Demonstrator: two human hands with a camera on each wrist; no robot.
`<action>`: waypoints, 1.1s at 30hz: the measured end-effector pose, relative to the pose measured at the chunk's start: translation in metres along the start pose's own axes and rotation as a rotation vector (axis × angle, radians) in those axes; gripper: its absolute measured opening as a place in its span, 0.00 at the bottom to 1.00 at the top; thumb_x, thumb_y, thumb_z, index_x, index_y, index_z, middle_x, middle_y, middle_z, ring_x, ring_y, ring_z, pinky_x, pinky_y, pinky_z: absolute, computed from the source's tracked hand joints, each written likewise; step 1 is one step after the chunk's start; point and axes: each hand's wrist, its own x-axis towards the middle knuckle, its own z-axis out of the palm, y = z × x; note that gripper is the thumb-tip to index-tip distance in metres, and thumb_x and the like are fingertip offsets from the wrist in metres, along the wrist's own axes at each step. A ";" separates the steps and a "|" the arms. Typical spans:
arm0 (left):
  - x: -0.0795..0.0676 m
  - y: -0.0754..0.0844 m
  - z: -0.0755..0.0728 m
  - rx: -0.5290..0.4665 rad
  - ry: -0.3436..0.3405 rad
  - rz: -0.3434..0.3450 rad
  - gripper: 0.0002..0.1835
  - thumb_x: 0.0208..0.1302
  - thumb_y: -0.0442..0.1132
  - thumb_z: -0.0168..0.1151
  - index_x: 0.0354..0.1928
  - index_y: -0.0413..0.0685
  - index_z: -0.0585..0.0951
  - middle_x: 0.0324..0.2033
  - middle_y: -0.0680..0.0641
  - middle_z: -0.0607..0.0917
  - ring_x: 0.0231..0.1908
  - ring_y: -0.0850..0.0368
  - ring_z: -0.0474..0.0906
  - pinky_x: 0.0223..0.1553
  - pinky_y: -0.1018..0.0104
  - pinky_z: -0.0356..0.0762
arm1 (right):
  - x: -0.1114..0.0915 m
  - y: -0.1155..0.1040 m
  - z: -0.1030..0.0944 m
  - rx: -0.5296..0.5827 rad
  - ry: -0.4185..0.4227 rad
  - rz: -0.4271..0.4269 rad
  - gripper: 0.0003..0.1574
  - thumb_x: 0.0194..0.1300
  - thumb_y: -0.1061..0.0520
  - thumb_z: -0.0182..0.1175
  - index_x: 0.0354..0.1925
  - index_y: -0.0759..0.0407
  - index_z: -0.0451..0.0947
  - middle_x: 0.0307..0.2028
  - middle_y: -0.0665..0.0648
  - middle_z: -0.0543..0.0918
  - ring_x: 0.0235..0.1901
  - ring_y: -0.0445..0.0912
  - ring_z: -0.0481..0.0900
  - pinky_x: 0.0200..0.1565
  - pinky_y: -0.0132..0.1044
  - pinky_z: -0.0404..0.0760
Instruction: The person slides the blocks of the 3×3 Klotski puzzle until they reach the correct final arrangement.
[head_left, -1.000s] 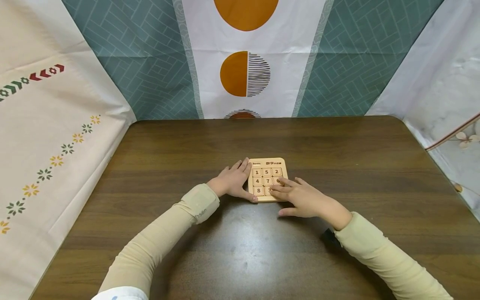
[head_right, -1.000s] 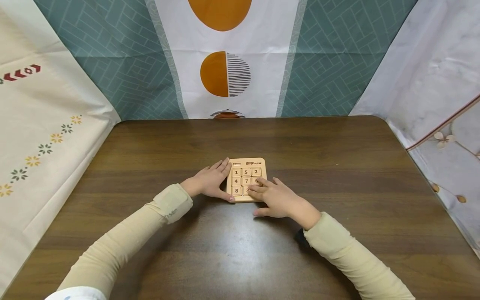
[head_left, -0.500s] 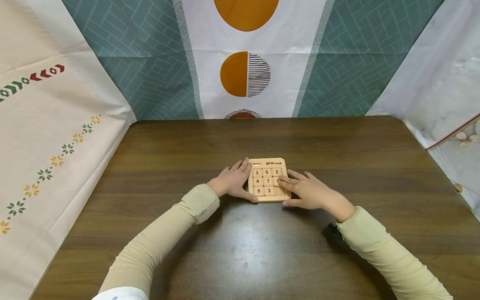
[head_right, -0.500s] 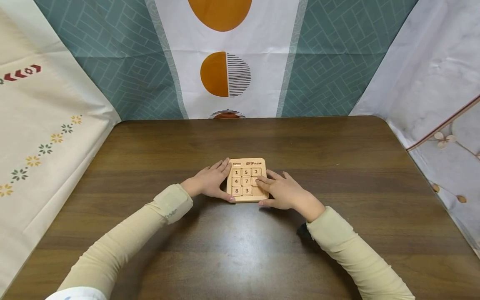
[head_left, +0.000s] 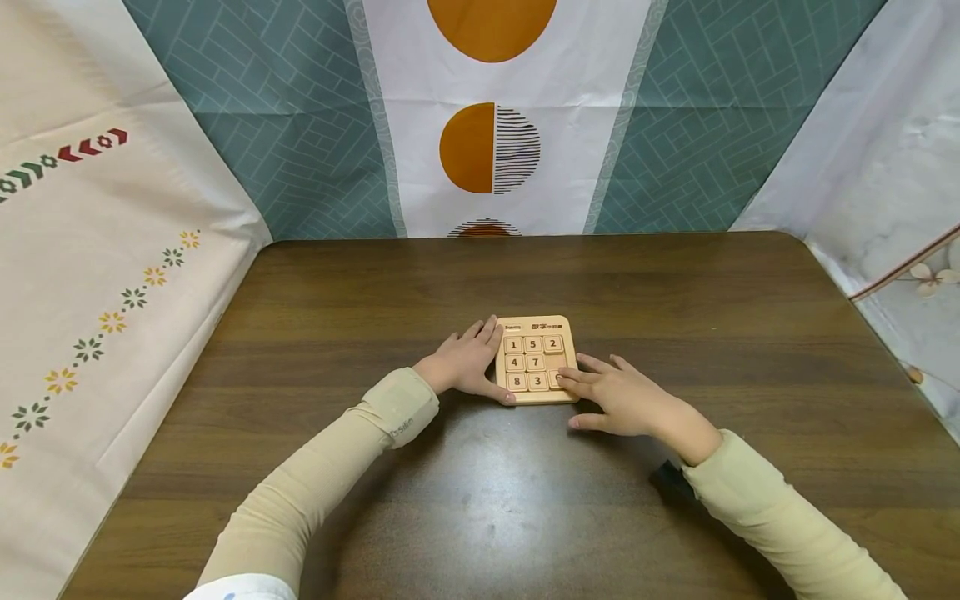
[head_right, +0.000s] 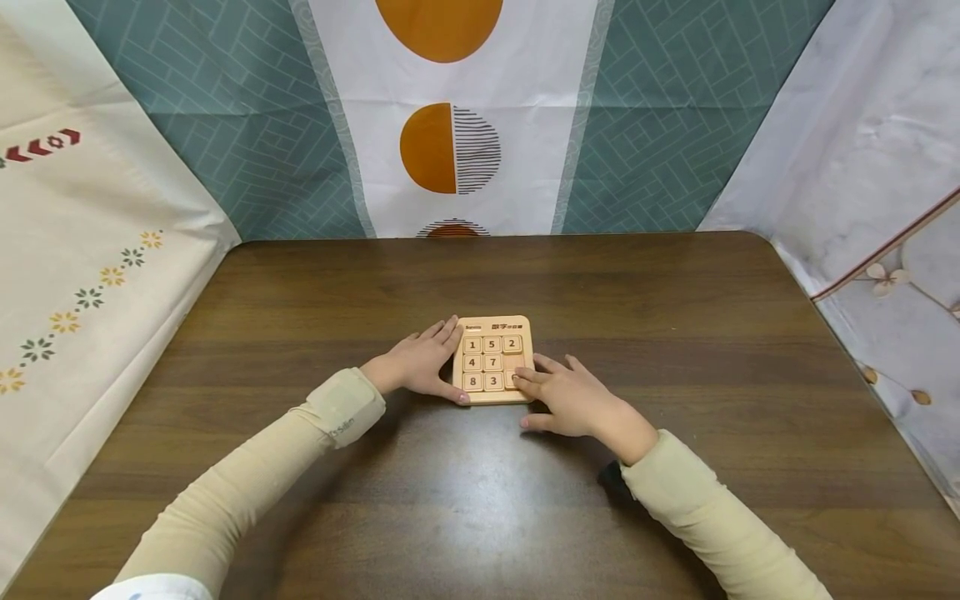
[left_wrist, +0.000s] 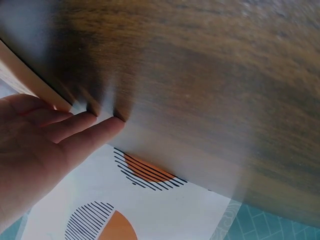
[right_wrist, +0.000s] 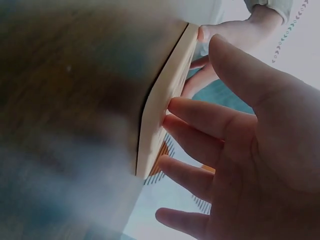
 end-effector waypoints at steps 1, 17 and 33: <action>0.000 0.000 0.000 0.000 0.001 0.000 0.66 0.41 0.77 0.55 0.70 0.39 0.39 0.69 0.40 0.39 0.68 0.45 0.40 0.60 0.44 0.51 | -0.001 -0.001 0.000 -0.001 0.001 -0.007 0.39 0.59 0.39 0.57 0.62 0.59 0.67 0.63 0.57 0.66 0.65 0.59 0.54 0.55 0.65 0.54; -0.001 0.000 0.000 -0.001 -0.013 -0.014 0.66 0.41 0.76 0.54 0.70 0.40 0.39 0.69 0.41 0.38 0.68 0.45 0.40 0.60 0.44 0.51 | 0.029 -0.003 -0.007 -0.014 -0.023 0.000 0.42 0.60 0.37 0.54 0.66 0.55 0.61 0.65 0.55 0.61 0.66 0.57 0.50 0.57 0.65 0.51; -0.001 -0.001 0.001 0.005 -0.009 -0.002 0.66 0.41 0.77 0.54 0.70 0.40 0.39 0.70 0.41 0.38 0.68 0.45 0.39 0.60 0.43 0.50 | 0.018 0.011 -0.007 0.007 -0.035 0.046 0.40 0.60 0.38 0.55 0.65 0.56 0.63 0.64 0.57 0.64 0.66 0.58 0.51 0.56 0.66 0.50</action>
